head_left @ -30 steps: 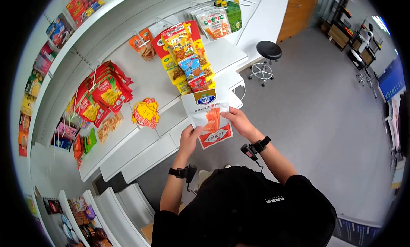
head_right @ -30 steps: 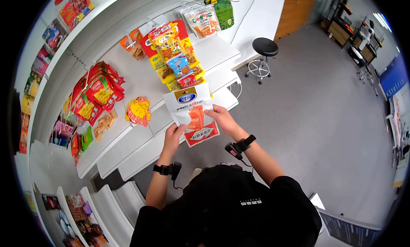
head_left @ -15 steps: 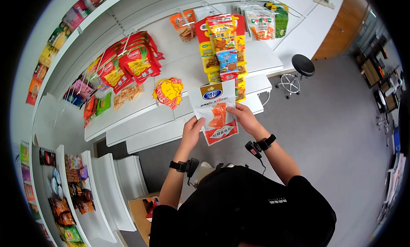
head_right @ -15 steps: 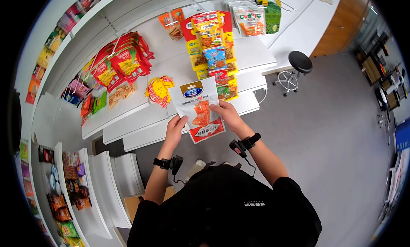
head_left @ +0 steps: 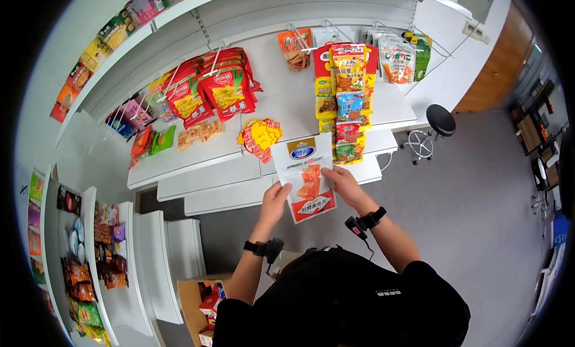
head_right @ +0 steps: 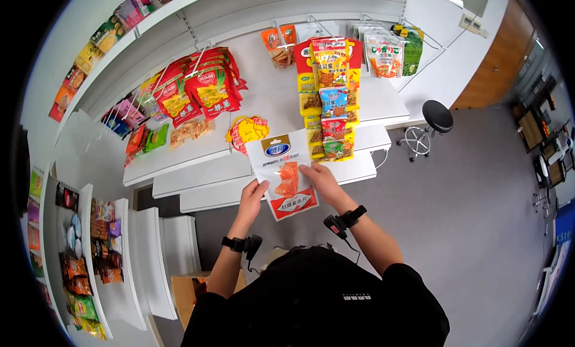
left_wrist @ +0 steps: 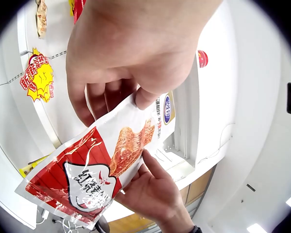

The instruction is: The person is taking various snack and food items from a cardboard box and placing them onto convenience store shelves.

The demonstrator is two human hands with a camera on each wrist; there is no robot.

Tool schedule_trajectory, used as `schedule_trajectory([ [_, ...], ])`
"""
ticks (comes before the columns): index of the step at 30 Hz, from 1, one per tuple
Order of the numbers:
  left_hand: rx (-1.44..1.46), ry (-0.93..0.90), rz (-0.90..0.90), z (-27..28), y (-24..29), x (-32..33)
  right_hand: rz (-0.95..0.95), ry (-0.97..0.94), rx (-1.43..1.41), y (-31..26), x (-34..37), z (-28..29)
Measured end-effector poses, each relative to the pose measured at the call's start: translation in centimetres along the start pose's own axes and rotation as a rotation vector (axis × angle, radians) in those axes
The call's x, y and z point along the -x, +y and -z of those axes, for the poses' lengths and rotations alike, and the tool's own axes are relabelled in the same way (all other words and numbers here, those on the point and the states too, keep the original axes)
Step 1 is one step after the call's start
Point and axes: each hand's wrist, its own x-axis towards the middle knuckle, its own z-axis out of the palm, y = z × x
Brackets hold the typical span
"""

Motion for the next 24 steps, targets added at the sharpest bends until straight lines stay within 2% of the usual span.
schedule_trajectory([
  [2, -0.043, -0.029, 0.023, 1.6, -0.8, -0.3, -0.028, -0.031, 0.003, 0.8, -0.8, -0.4],
  [9, 0.094, -0.074, 0.008, 4.2, 2.2, -1.1, 0.014, 0.038, -0.041, 1.6, -1.6, -4.4],
  [15, -0.081, -0.213, -0.145, 6.0, 5.3, -6.2, 0.133, 0.191, -0.107, 0.3, -2.5, -6.1],
  [17, -0.090, -0.236, -0.180, 5.6, 5.8, -8.0, 0.168, 0.208, -0.135, 0.0, -2.9, -5.9],
  [21, -0.042, -0.264, -0.124, 4.2, 8.1, -10.8, 0.201, 0.284, -0.117, -2.0, -4.1, -5.0],
  [24, 0.006, -0.229, -0.196, 2.7, 10.2, -13.4, 0.243, 0.275, -0.157, -3.0, -6.5, -3.1],
])
